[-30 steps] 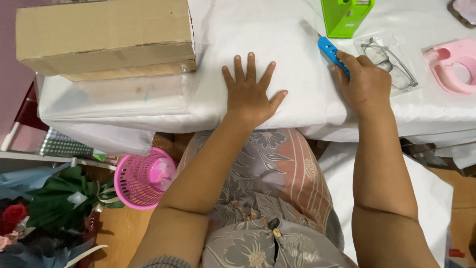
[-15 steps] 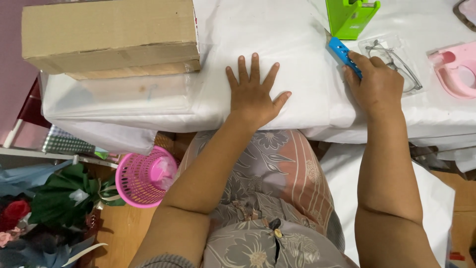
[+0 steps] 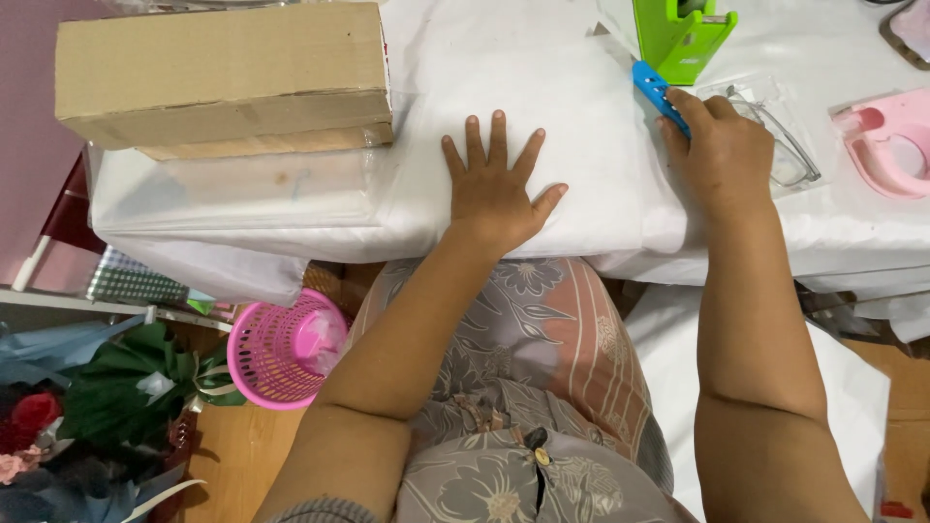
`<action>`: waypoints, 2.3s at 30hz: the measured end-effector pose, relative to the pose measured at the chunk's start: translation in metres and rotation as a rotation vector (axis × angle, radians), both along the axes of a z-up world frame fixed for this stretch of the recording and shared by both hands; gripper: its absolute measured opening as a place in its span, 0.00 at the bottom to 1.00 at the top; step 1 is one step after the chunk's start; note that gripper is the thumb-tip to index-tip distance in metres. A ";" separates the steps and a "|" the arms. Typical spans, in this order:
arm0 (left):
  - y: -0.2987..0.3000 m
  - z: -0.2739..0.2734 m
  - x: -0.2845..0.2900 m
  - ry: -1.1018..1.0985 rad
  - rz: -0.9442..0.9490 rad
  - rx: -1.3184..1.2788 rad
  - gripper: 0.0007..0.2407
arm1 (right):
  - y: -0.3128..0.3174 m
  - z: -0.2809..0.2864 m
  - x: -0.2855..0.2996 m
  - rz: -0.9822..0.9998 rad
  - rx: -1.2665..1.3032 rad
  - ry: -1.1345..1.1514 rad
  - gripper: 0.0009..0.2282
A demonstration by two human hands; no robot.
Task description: The person folds a small piece of white tissue paper into a flower shape and places it into a pink basket. They then use a blue utility knife to cut a larger sheet of white tissue paper on the table.
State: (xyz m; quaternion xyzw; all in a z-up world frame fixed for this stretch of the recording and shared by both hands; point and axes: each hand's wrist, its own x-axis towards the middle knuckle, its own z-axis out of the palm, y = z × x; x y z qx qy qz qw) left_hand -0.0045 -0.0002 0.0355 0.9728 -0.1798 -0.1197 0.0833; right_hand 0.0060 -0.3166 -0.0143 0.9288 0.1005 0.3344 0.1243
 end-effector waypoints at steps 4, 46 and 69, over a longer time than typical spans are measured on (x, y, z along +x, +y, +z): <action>-0.001 -0.002 0.001 -0.003 0.004 -0.016 0.33 | -0.017 0.004 -0.012 -0.007 0.032 0.007 0.13; 0.000 -0.015 0.000 -0.104 -0.006 -0.026 0.34 | -0.146 -0.001 -0.057 -0.504 0.096 0.087 0.11; 0.042 -0.048 -0.003 -0.395 -0.191 -0.724 0.22 | 0.096 0.014 -0.115 0.273 0.272 0.442 0.31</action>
